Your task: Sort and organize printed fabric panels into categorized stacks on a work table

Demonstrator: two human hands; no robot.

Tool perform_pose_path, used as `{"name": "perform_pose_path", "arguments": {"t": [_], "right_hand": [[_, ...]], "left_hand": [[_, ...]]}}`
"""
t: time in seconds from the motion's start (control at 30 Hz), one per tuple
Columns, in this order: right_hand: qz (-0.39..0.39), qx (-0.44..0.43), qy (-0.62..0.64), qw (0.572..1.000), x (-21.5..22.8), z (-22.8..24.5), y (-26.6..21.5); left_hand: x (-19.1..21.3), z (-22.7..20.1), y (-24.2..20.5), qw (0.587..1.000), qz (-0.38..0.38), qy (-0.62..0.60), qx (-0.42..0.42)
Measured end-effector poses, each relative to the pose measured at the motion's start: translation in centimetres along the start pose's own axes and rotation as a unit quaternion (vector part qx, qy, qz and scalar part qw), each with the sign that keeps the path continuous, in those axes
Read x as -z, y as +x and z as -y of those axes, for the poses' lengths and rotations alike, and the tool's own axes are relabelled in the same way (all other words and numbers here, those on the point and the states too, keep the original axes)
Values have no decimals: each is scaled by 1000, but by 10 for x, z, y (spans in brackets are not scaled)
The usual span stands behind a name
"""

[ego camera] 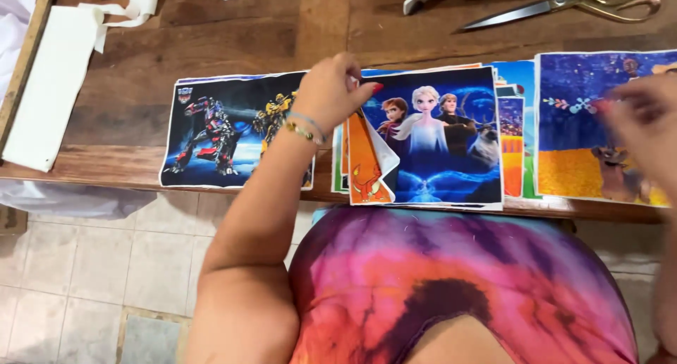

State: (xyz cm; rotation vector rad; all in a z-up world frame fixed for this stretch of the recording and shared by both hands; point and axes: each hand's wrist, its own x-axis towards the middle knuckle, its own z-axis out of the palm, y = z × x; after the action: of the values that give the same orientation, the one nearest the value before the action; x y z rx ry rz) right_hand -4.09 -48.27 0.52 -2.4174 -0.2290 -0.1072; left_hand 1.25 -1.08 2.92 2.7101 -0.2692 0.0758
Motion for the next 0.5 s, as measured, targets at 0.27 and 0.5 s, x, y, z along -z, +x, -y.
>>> {"name": "perform_pose_path", "arguments": {"t": [0.27, 0.5], "right_hand": [[61, 215, -138, 965, -84, 123, -14], [58, 170, -71, 981, -79, 117, -21]], "left_hand": [[4, -20, -29, 993, 20, -89, 71], [-2, -23, -45, 976, 39, -159, -142]]}}
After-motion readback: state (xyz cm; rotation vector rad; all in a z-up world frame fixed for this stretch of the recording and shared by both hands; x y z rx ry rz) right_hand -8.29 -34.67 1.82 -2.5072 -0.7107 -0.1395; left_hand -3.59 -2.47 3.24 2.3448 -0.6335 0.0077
